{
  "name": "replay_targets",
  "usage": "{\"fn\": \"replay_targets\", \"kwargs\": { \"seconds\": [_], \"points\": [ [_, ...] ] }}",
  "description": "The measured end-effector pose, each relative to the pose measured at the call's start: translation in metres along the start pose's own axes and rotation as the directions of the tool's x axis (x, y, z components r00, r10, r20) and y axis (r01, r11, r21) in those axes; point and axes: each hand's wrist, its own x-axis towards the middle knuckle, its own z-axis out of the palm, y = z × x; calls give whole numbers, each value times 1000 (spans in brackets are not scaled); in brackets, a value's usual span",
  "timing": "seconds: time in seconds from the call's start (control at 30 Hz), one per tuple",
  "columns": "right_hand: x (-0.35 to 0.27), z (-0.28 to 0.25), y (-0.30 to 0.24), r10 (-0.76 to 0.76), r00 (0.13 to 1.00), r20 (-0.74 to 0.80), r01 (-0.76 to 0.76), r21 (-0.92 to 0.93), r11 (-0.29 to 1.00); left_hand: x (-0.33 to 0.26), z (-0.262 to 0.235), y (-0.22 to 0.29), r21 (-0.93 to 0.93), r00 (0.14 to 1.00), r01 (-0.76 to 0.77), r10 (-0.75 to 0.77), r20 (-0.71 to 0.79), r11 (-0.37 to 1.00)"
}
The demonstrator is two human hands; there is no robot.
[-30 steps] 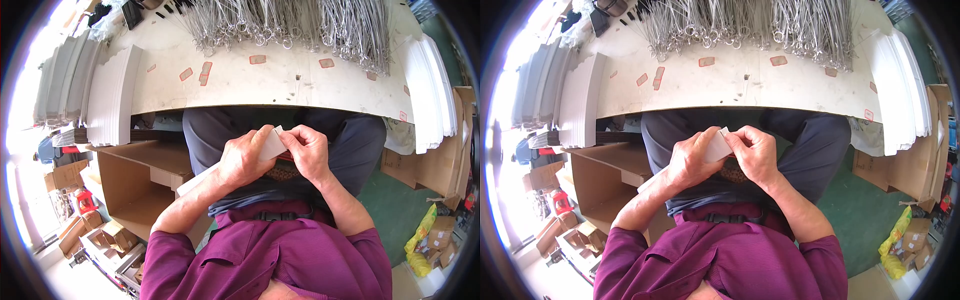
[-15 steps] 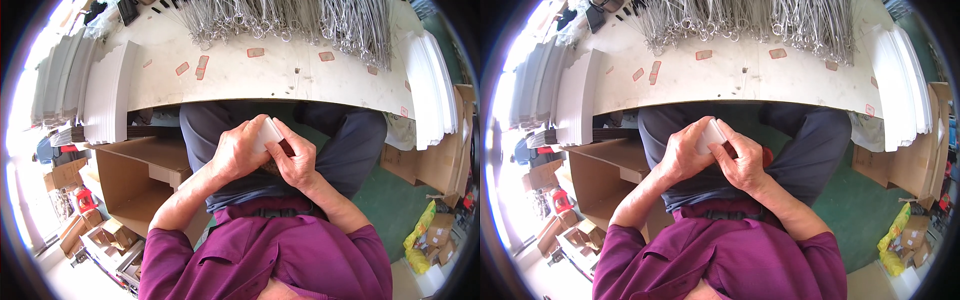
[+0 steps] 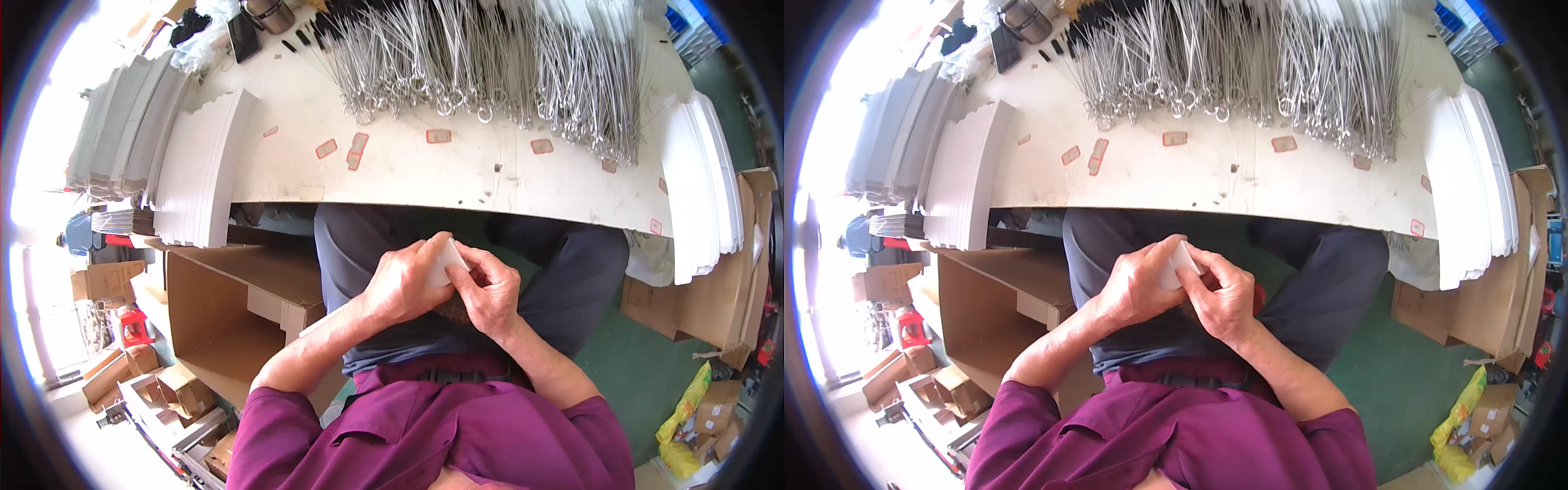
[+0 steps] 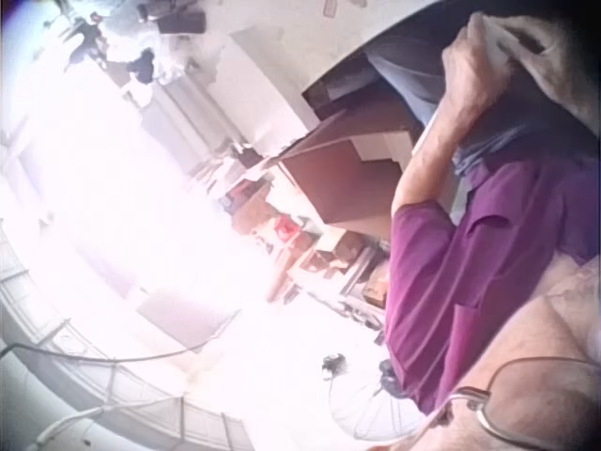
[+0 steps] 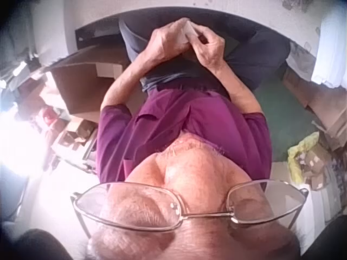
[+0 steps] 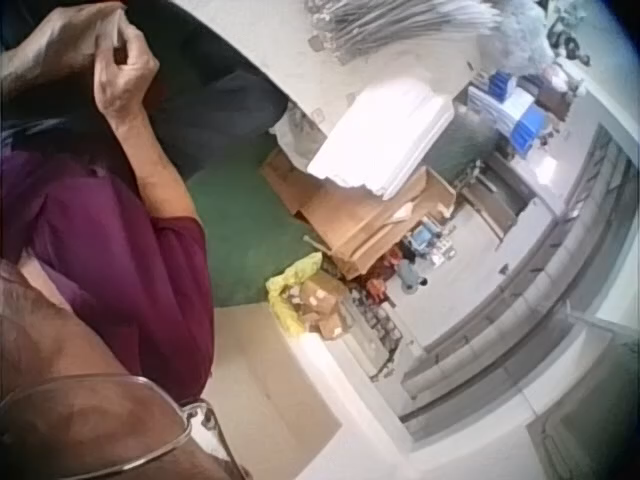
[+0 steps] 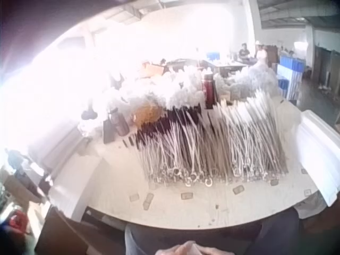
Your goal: The person is assembling white cardboard sleeves and inserting wire brushes into them.
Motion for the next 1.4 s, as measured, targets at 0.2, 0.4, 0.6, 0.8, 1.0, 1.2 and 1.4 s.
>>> {"fn": "replay_targets", "kwargs": {
  "seconds": [0.2, 0.4, 0.6, 0.8, 1.0, 1.2, 1.4],
  "points": [
    [34, -16, -20, 131, 985, -114, -102, 231, 968, 15, -41, 7, 157, 1000, 20, -20, 0, 987],
    [74, -38, -20, -124, 992, -32, 111, -279, 954, 51, -109, -22, 407, 997, -54, 24, 78, 912],
    [112, -47, -26, -271, 962, -28, 240, -386, 891, 56, -153, -65, 488, 973, 223, -223, -59, 844],
    [170, -42, -26, -437, 895, 95, 413, -546, 729, 67, -141, -62, 382, 986, 97, -141, 87, 919],
    [236, -2, -45, -545, 792, 275, 568, -661, 491, 87, -106, -54, 392, 982, -183, 152, 109, 901],
    [262, 15, -41, -444, 821, 358, 540, -738, 404, 138, -108, -64, 80, 964, -7, 28, -266, 997],
    [257, 11, -30, -485, 819, 307, 542, -691, 479, 197, -90, -70, 69, 956, 85, -62, -286, 994]
  ]
}}
